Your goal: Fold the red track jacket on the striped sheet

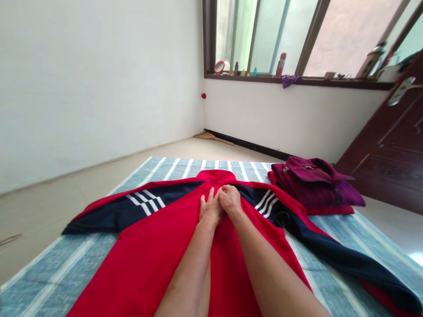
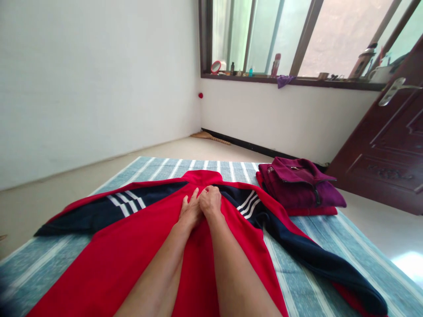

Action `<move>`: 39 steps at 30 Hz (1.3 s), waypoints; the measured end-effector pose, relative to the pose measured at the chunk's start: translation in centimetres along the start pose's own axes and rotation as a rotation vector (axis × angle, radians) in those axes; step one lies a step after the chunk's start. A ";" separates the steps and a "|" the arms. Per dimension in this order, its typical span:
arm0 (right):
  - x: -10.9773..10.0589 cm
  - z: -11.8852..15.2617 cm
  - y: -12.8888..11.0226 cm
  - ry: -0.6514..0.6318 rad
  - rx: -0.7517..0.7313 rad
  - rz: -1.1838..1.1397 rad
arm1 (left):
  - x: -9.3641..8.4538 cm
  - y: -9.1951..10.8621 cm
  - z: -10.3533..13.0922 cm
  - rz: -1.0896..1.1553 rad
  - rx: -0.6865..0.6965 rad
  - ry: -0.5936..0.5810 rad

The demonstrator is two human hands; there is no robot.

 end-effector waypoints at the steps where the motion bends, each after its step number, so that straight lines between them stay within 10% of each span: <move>1: -0.6 -0.2 0.0 -0.008 -0.012 0.047 | 0.0 0.1 0.0 -0.003 0.007 -0.003; 13: -10.1 -3.1 7.0 0.039 -0.014 0.708 | 0.3 0.4 -0.3 -0.064 -0.013 -0.090; 26: -11.1 -5.2 8.0 -0.010 -0.160 0.881 | 0.2 0.3 -0.4 -0.069 -0.010 -0.126; 39: -6.1 -0.2 6.5 -0.203 -0.424 0.652 | 0.8 0.1 -0.6 -0.107 -0.009 -0.102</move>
Point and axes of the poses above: each hand's wrist, its own z-axis away from the middle knuckle, its own x-axis out of the palm, y = z × x, the point moved 1 cm from there along -z, towards the middle knuckle, and after that the axes turned 10 degrees about x, right-handed, at the moved point
